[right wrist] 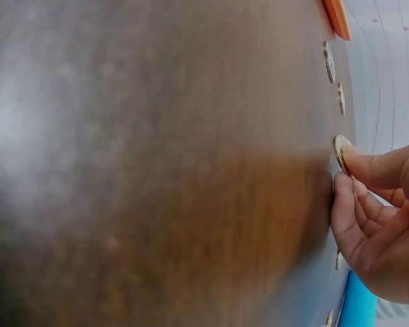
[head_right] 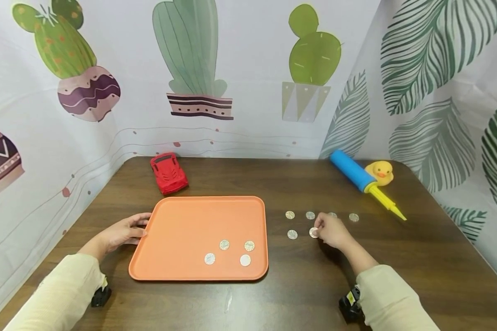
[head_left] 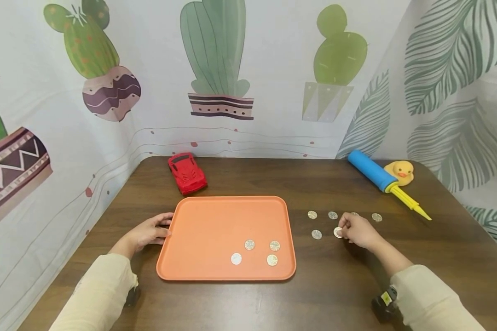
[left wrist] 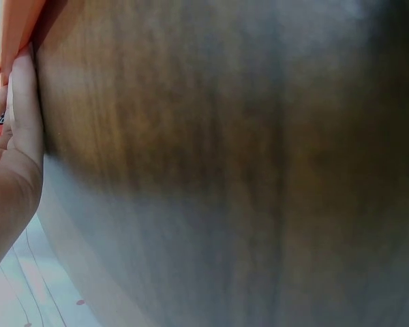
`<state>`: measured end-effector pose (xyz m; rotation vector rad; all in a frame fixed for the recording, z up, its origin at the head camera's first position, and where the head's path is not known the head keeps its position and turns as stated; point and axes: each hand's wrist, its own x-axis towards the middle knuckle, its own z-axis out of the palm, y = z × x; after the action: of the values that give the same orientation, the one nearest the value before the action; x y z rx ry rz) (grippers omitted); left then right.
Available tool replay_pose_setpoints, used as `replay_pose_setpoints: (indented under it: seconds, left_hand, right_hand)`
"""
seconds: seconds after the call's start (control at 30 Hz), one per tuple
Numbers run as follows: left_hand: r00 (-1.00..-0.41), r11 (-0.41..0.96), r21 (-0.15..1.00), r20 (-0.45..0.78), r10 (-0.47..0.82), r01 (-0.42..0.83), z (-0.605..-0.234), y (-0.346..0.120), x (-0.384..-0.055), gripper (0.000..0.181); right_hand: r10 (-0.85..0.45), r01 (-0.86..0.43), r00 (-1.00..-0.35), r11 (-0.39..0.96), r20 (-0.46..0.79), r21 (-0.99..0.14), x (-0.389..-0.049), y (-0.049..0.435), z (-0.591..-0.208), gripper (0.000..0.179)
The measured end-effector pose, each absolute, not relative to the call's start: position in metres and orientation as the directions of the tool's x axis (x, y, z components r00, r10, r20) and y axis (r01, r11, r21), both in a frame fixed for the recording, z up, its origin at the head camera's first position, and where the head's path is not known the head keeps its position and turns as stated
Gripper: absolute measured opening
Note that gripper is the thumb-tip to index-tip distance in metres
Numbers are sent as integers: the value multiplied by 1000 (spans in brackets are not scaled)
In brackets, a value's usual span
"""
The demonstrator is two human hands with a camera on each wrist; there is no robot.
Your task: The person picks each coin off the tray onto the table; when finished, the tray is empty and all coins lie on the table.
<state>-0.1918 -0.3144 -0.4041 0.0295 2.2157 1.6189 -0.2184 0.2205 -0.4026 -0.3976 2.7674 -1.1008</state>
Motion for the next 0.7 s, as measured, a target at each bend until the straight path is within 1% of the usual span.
replay_pose_setpoints:
  seconds: [0.13,0.37,0.47,0.7]
  left_hand:
    - [-923,333,920,-296,246,-207,-405,-314,-193,63]
    - [-922,335,919,-300,246,-209,-403,-313,-192,63]
    - [-922,344,916,-300,247,-206,-403,-312,-191,63]
    - [-921,336,918,-303,244,-212,-403,-313,-191,62]
  right_hand:
    - [-285,-199,-958,733,-28,-651,-219,219,-402,10]
    - [-266,-175,-963,754,-50,-633,-217,218,-403,7]
    - [-262,-167,-964,749,-55,-642,-217,218,-403,8]
    - [-229,-124,-972,690,-53,-713,-216,220,-401,12]
